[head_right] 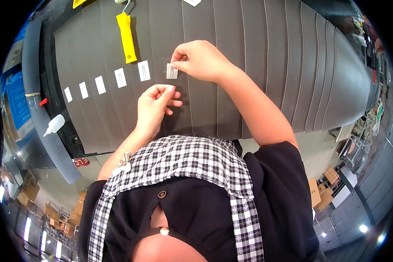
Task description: The person applies adhesive from a bottle onto a large curved surface and then places small rectangular labels onto the adhesive, pressing them down with a roller tool.
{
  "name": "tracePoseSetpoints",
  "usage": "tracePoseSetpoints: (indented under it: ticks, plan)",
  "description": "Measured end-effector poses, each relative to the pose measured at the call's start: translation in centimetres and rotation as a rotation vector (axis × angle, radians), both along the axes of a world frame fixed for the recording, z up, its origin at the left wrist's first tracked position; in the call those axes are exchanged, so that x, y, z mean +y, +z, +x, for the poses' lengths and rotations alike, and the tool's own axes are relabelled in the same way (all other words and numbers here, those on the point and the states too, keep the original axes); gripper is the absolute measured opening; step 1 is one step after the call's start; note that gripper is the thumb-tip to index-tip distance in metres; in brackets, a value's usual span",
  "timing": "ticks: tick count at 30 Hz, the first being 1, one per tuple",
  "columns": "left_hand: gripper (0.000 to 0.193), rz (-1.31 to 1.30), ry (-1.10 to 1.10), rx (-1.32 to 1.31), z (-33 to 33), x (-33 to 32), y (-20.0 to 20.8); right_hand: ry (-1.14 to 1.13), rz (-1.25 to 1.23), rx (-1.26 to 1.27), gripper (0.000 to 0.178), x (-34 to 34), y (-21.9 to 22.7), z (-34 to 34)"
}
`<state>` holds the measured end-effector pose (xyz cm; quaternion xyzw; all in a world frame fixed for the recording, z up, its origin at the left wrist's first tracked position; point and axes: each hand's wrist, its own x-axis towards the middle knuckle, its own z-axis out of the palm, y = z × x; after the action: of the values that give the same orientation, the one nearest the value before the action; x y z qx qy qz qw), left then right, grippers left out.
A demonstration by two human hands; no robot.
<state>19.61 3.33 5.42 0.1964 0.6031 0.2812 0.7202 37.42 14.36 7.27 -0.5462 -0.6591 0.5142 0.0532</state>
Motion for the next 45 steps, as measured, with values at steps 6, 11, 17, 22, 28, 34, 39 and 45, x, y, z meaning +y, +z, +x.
tracePoseSetpoints:
  ticks: [6,11,17,22,28,34,39,45]
  plan:
    - [0.018,0.027,-0.007,-0.023,-0.1,-0.4,-0.6,0.108,0.055,-0.057,0.021,1.3,0.5,-0.7]
    - [0.015,0.034,0.006,-0.035,0.1,-0.7,-0.8,0.136,0.091,-0.101,0.021,1.4,0.4,-0.9]
    - [0.015,0.073,-0.035,0.017,0.4,-1.0,-0.6,0.173,0.171,-0.137,0.020,1.5,0.2,-1.0]
    - [0.022,0.623,-0.332,0.467,0.2,-2.1,-0.9,0.187,0.209,-0.148,0.020,1.4,-0.2,-1.1]
    - [0.055,0.869,-0.488,0.753,-0.2,-1.8,-1.0,0.185,0.208,-0.188,0.019,1.4,0.2,-1.3]
    - [0.065,0.933,-0.527,0.839,0.2,-1.7,-1.6,0.179,0.272,-0.185,0.017,1.2,-0.1,-1.2]
    - [0.069,0.937,-0.546,0.855,0.2,-1.5,-1.5,0.154,0.322,-0.171,0.016,0.9,-0.5,-1.2]
    - [0.068,0.923,-0.561,0.863,0.4,-1.5,-1.4,0.123,0.340,-0.196,0.018,0.8,-0.7,-1.2]
